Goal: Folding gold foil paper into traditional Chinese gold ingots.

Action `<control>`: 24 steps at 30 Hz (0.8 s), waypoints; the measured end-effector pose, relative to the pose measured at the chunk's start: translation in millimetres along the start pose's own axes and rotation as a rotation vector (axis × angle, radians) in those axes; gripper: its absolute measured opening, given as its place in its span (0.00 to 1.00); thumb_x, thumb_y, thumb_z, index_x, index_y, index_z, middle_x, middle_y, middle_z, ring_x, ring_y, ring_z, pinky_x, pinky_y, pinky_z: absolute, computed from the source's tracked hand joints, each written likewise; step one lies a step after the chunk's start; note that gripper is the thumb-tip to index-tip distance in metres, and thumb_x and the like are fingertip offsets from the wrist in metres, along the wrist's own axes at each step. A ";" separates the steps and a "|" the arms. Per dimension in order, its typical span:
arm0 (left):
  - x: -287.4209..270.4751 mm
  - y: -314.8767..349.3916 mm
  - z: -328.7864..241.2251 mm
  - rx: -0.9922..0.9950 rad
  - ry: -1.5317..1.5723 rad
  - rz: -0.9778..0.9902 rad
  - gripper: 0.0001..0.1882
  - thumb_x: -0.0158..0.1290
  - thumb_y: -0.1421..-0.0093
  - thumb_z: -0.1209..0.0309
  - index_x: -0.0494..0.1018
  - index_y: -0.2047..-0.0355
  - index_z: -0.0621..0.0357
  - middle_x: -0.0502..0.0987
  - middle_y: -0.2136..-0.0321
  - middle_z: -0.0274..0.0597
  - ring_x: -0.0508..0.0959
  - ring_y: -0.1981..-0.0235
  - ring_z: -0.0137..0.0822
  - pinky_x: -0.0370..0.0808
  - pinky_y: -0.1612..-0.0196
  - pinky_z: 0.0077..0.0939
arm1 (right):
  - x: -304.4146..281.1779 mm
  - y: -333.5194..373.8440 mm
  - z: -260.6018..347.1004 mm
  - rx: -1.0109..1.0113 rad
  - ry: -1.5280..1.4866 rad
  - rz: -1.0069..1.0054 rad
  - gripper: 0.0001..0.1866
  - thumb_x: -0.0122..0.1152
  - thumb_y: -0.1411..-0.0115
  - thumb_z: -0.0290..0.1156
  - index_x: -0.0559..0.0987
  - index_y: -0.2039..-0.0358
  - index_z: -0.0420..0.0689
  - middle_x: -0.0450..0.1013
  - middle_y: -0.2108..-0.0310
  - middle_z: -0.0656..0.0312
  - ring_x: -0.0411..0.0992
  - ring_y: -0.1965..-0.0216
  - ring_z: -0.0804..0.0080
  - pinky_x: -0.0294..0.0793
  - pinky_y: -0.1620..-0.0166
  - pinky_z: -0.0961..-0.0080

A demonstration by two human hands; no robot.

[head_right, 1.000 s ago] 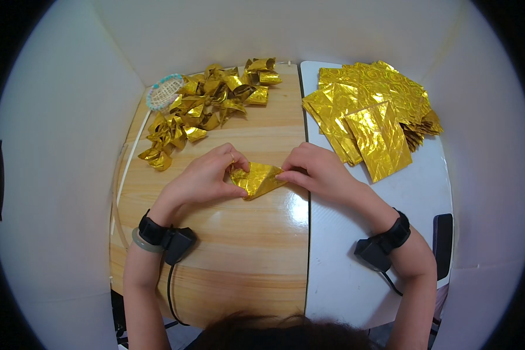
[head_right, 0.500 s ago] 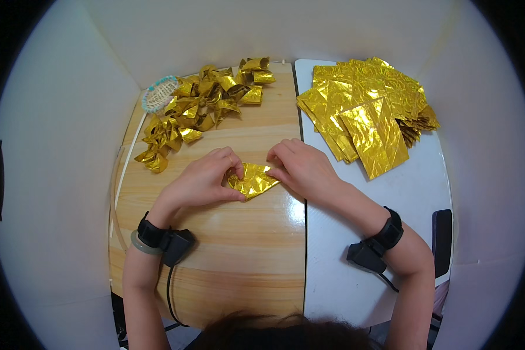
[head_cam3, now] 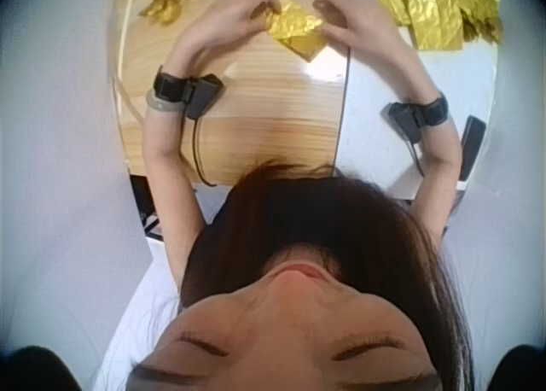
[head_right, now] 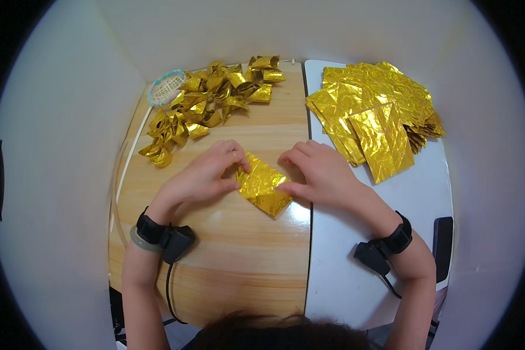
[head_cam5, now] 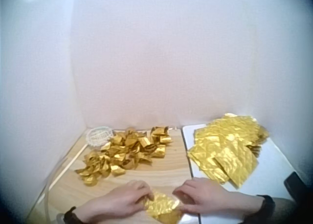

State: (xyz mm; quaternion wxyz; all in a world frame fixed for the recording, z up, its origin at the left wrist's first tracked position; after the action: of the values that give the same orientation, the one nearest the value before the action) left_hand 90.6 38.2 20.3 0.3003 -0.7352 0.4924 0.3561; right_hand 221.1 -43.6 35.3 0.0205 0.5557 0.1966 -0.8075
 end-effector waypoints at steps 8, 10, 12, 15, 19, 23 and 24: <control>-1.0 -5.5 7.5 0.036 0.108 -0.099 0.11 0.56 0.51 0.79 0.75 0.65 0.57 0.71 0.66 0.40 0.70 0.59 0.41 0.68 0.53 0.30 | 0.2 -3.6 12.4 -0.093 -0.386 -0.028 0.14 0.57 0.44 0.30 0.75 0.58 0.43 0.72 0.63 0.56 0.69 0.58 0.57 0.70 0.55 0.67; 3.8 -7.3 4.3 0.102 0.188 -0.054 0.10 0.55 0.51 0.80 0.76 0.67 0.58 0.72 0.68 0.39 0.72 0.61 0.40 0.69 0.55 0.29 | 6.2 -4.3 10.0 -0.172 -0.329 -0.015 0.14 0.57 0.45 0.30 0.75 0.57 0.43 0.72 0.61 0.56 0.69 0.56 0.58 0.70 0.53 0.66; 14.1 -9.5 6.6 0.079 0.419 0.041 0.07 0.55 0.51 0.81 0.76 0.70 0.60 0.72 0.71 0.39 0.73 0.64 0.38 0.71 0.60 0.28 | 13.7 0.5 16.6 -0.267 -0.251 0.041 0.16 0.60 0.48 0.29 0.74 0.57 0.43 0.72 0.56 0.58 0.69 0.53 0.59 0.69 0.50 0.65; 6.2 -7.6 6.7 0.066 0.198 -0.042 0.05 0.55 0.50 0.80 0.74 0.71 0.61 0.71 0.70 0.39 0.73 0.65 0.37 0.71 0.61 0.27 | 9.0 0.6 21.3 -0.262 -0.081 -0.008 0.16 0.62 0.49 0.30 0.75 0.58 0.44 0.72 0.58 0.60 0.69 0.54 0.60 0.69 0.51 0.67; 6.5 -8.1 8.6 -0.068 0.230 -0.038 0.04 0.55 0.49 0.80 0.73 0.72 0.61 0.70 0.70 0.39 0.73 0.65 0.36 0.71 0.62 0.27 | 1.9 -1.6 25.6 -0.216 -0.081 -0.051 0.17 0.64 0.50 0.27 0.77 0.58 0.47 0.73 0.61 0.62 0.69 0.56 0.62 0.71 0.55 0.68; 8.1 -8.7 13.2 -0.128 0.195 -0.082 0.05 0.55 0.48 0.78 0.73 0.70 0.60 0.69 0.70 0.39 0.73 0.65 0.35 0.71 0.62 0.26 | 18.8 2.4 27.5 -0.287 -0.250 0.081 0.13 0.61 0.50 0.27 0.77 0.61 0.47 0.73 0.61 0.65 0.69 0.56 0.63 0.70 0.54 0.69; 7.4 -8.9 15.4 -0.144 0.219 -0.104 0.06 0.56 0.48 0.77 0.73 0.69 0.59 0.70 0.69 0.39 0.73 0.65 0.34 0.71 0.62 0.25 | 16.8 1.0 20.7 -0.269 -0.154 0.034 0.13 0.60 0.49 0.28 0.78 0.61 0.47 0.73 0.60 0.65 0.69 0.55 0.64 0.70 0.53 0.69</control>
State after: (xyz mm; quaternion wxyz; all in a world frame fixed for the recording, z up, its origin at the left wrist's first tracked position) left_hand 97.4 49.6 6.3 0.2094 -0.8139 0.4566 0.2920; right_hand 196.5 -48.5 26.1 0.1234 0.4876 0.2912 -0.8138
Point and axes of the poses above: each hand's wrist, its own y-axis away from the middle knuckle, its own x-axis out of the palm, z = x × y, the point moved 8 cm from there along -y, towards the middle knuckle
